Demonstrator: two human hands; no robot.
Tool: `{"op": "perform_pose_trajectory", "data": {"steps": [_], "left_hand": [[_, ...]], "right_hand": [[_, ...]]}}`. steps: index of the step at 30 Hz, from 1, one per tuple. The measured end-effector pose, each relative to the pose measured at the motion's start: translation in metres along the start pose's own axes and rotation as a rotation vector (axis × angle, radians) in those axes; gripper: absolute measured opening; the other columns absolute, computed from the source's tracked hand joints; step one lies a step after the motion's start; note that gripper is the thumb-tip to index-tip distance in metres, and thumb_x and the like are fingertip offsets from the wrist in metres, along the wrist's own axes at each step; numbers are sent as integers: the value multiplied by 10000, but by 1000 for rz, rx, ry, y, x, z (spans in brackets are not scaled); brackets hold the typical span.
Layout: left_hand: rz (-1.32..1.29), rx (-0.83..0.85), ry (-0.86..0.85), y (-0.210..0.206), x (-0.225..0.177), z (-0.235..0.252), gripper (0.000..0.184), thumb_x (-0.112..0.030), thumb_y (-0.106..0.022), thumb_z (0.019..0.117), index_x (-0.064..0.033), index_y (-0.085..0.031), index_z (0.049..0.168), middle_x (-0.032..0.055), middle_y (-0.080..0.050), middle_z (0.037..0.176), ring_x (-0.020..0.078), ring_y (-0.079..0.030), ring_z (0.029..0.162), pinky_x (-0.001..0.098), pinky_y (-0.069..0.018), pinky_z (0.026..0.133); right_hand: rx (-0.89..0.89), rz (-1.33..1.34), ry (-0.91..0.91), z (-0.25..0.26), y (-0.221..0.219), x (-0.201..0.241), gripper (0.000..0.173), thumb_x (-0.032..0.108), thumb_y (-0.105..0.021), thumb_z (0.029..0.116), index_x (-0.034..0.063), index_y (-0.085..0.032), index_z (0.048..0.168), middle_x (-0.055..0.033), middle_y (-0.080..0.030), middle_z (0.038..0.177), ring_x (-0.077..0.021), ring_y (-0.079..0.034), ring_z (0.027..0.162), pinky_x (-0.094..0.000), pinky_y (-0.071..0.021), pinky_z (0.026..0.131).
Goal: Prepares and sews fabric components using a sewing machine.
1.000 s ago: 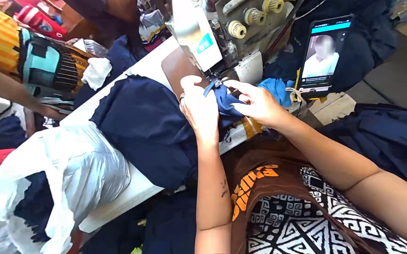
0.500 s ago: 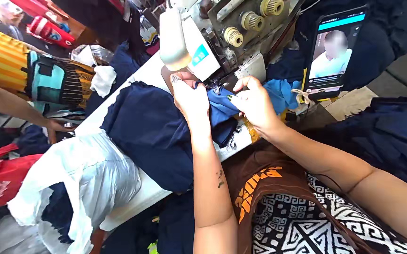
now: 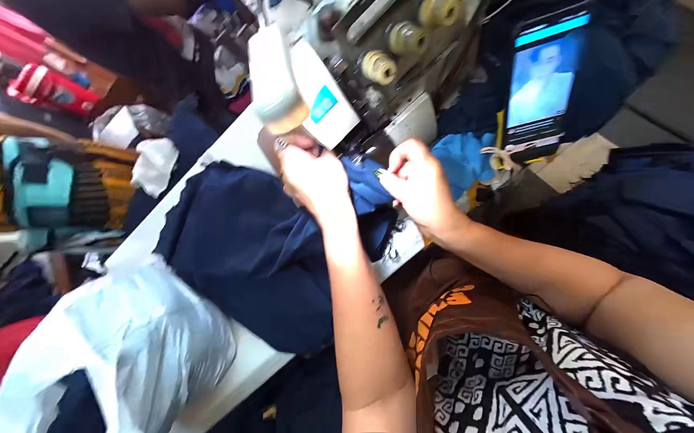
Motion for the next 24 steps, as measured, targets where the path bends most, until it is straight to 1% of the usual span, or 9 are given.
{"op": "perform_pose_trajectory", "data": {"steps": [4,8,9,11,13,15,18,20,24], "left_hand": [[14,-40,-47,-4,2,0,301,-122,-681,885,11,-638,1152,177,-675,1123,280,-648,1065,490,-503,937],[9,8,-99,0,12,-7,329,-221,-662,921,-2,-596,1158,208,-650,1092,365,-643,1021,586,-511,862],[-4,37,-110,0,15,-6,311,-212,-664,921,-8,-588,1143,192,-638,1038,340,-631,952,565,-506,818],[-65,88,-184,3,22,-9,285,-184,-662,950,-28,-569,1169,124,-617,987,219,-603,846,433,-510,765],[-132,77,-355,13,35,-18,288,-186,-670,967,-43,-558,1191,95,-637,1026,157,-634,864,351,-545,776],[-190,46,-475,20,49,-28,260,-175,-678,972,-41,-580,1171,117,-646,1082,203,-644,955,395,-545,841],[-312,36,-528,24,60,-36,224,-112,-677,964,-41,-590,1158,95,-641,1129,167,-642,1044,341,-549,915],[-332,30,-516,22,61,-34,207,-80,-672,956,-8,-593,1133,122,-646,1115,187,-636,1048,349,-532,932],[-287,39,-467,20,59,-25,154,-70,-658,949,-23,-603,1085,106,-641,1074,173,-623,1004,329,-519,899]], "right_hand": [[21,13,-7,-5,1,-3,159,23,-647,953,40,-542,1071,-104,-567,705,-145,-536,491,-273,-487,443],[40,17,9,-1,-2,-7,140,13,-660,948,30,-550,1031,-70,-507,642,-133,-511,488,-271,-483,461],[50,12,2,-1,-3,-8,145,14,-668,947,28,-547,1025,-64,-500,638,-129,-512,491,-269,-485,469],[77,-16,-1,-3,-2,-8,150,27,-674,947,29,-550,1031,-63,-499,648,-133,-516,501,-277,-493,480],[104,-43,6,-7,-2,-8,150,67,-675,954,32,-566,1051,-72,-530,667,-147,-542,511,-300,-518,482],[100,-43,3,-6,-4,-9,148,69,-678,953,28,-562,1035,-58,-555,674,-124,-565,520,-285,-535,497],[73,-18,17,-2,-5,-10,163,19,-689,917,13,-552,1005,-11,-525,687,-66,-540,536,-230,-523,524],[63,-8,17,-2,-4,-9,179,9,-701,908,26,-541,987,9,-500,657,-50,-524,519,-213,-510,513],[49,-10,35,-1,-4,-7,182,5,-700,906,26,-536,982,10,-493,655,-46,-518,508,-205,-506,503]]}}
Point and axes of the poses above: each hand's wrist, its own z-axis towards the middle knuckle, its own y-axis out of the back of the hand, x = y × z, the point moved 7 cm from there along z, towards the middle knuckle
